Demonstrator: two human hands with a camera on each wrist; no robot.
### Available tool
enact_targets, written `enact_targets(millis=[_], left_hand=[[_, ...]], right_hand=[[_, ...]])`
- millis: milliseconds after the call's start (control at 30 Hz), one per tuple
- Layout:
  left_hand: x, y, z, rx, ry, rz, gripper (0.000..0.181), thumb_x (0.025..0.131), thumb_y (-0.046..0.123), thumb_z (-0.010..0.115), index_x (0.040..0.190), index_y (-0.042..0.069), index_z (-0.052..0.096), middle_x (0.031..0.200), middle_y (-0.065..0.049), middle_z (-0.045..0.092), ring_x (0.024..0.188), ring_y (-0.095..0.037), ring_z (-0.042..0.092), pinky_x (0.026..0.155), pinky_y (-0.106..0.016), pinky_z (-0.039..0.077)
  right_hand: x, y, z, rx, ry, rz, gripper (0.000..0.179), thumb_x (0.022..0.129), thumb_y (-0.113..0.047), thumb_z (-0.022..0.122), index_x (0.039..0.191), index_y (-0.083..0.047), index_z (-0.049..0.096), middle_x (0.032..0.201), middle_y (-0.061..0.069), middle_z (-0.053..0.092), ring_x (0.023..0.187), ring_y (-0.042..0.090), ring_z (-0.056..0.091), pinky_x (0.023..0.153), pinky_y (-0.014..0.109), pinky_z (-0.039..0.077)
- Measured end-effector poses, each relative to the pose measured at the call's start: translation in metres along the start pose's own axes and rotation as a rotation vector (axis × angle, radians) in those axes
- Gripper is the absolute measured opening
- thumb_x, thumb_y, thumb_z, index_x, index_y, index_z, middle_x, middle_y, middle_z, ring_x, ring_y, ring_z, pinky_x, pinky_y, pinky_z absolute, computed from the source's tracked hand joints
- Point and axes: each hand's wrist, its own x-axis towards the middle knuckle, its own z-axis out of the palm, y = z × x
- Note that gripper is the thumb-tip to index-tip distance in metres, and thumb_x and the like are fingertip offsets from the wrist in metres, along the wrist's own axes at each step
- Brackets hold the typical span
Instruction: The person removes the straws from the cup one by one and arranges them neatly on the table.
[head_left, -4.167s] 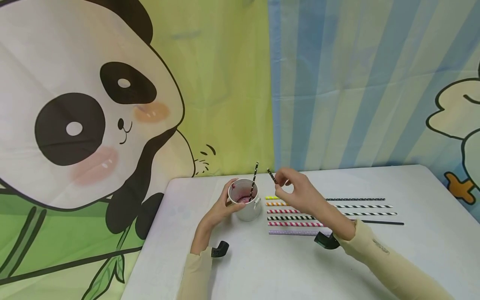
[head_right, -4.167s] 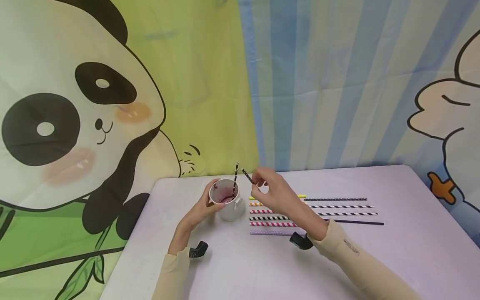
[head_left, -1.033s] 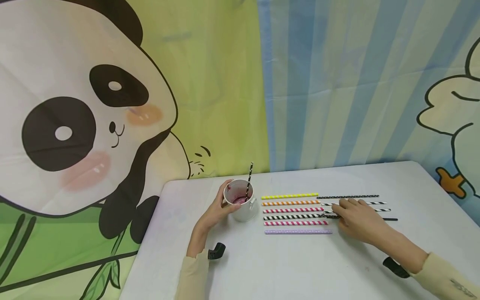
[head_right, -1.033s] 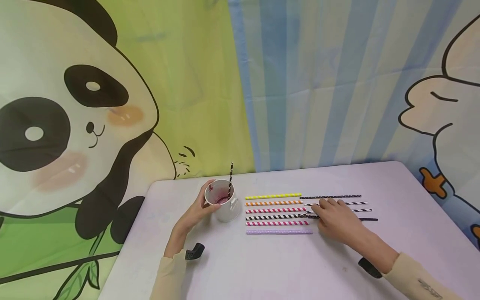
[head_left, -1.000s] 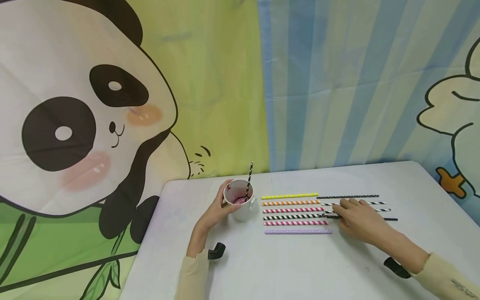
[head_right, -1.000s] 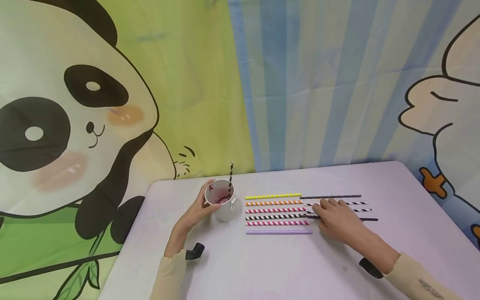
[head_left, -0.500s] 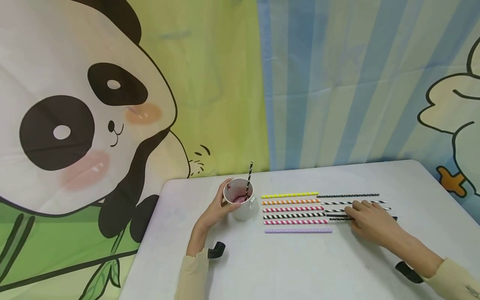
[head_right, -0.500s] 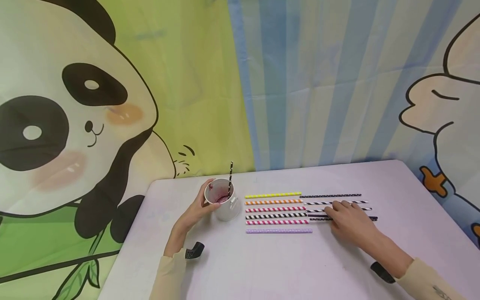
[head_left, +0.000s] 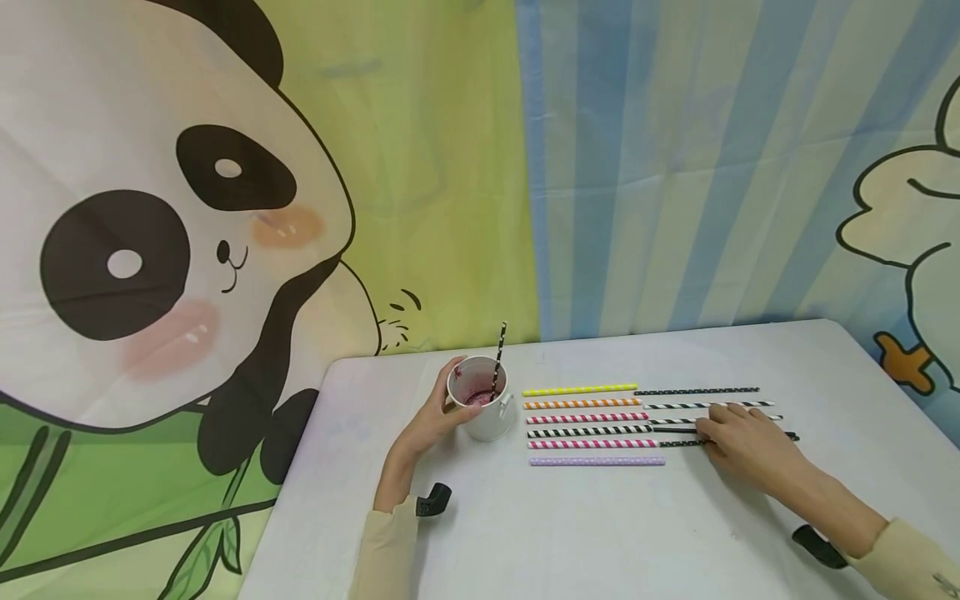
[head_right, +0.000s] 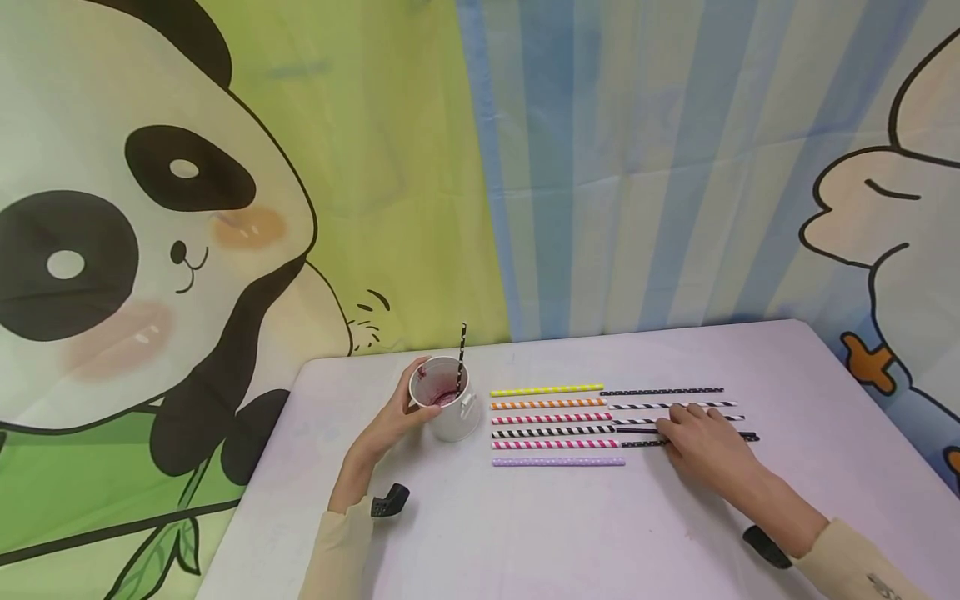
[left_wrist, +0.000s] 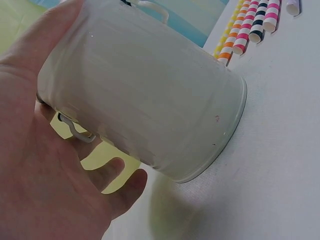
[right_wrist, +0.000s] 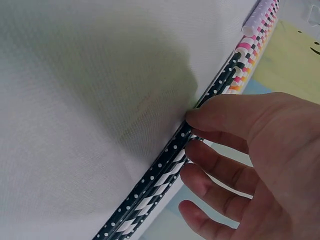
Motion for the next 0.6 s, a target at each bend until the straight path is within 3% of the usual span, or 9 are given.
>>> enact_targets(millis=[600], left_hand=[[-0.0010,0.0029,0.0007,0.010,0.002,-0.011,0.087,0.092,0.019,0.073,0.159,0.029,0.018,0.156,-0.002,0.033,0.150,-0.031,0.027,0.122,-0.061,0.019]], right_hand=[[0.0007,-0.0015,-0.0021,0.009,-0.026,0.028,0.020,0.077,-0.011,0.083,0.084,-0.016,0.065,0.077,-0.002,0.054,0.072,0.022,0.057,0.060,0.040,0.046]])
